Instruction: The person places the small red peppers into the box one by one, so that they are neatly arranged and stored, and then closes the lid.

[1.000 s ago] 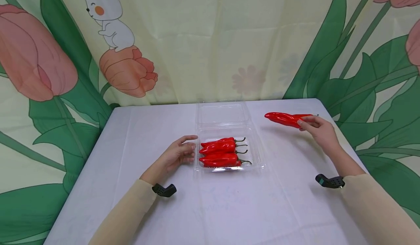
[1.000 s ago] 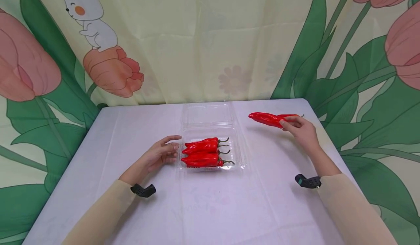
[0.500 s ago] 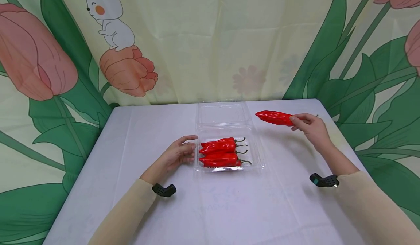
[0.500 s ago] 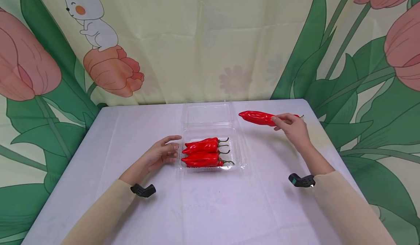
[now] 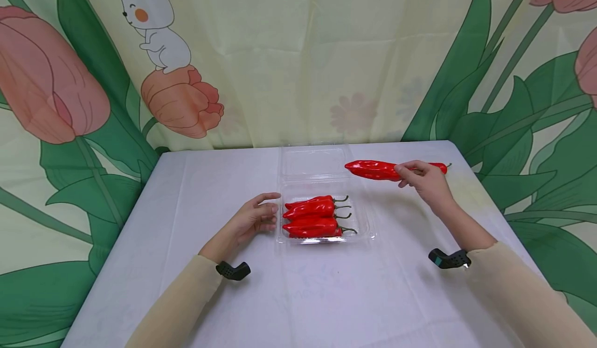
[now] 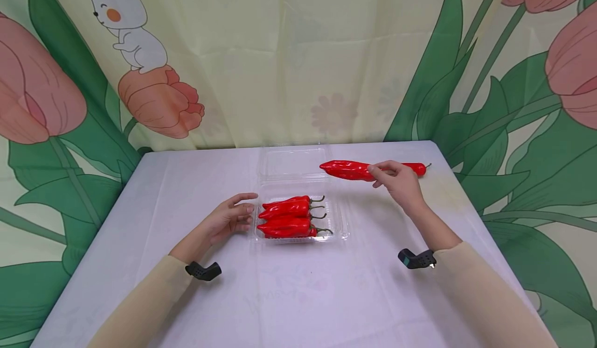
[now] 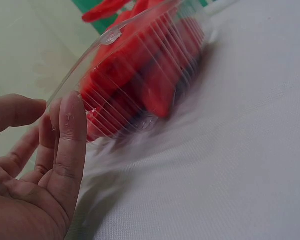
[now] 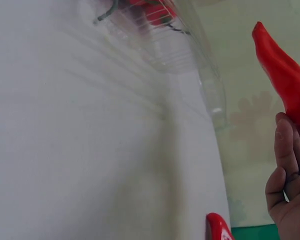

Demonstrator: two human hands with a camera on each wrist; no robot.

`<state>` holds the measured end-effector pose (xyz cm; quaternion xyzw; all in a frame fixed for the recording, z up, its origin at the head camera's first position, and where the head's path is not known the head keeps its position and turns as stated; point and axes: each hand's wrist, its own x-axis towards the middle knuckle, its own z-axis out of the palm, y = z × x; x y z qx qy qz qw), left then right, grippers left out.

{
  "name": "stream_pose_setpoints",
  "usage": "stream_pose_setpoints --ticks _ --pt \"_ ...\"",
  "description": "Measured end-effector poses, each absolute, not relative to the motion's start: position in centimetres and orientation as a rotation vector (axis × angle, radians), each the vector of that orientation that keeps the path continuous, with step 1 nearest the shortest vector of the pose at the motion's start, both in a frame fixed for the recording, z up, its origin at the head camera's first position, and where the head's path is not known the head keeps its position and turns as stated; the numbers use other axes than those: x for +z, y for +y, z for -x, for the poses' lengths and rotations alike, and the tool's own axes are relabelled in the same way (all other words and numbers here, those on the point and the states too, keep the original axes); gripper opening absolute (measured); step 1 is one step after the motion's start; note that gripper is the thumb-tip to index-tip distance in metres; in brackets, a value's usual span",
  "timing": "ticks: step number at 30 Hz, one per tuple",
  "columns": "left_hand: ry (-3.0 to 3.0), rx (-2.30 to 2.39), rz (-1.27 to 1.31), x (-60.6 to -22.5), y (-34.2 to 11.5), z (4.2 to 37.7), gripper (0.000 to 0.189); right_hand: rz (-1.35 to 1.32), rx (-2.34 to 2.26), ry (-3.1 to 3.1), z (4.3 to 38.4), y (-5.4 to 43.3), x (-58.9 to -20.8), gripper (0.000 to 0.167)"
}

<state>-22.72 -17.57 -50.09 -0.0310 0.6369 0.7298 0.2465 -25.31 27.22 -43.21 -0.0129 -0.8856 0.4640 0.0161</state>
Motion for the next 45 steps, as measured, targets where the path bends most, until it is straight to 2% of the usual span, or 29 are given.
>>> stream_pose_setpoints --ticks 33,45 --pt "1.753 1.976 0.083 -50.2 -17.6 22.6 0.053 -0.01 1.363 -2.868 25.3 21.2 -43.9 0.057" --pt "1.747 1.982 0.119 -50.3 -17.5 22.7 0.053 -0.127 1.207 -2.995 25.6 18.4 -43.3 0.046"
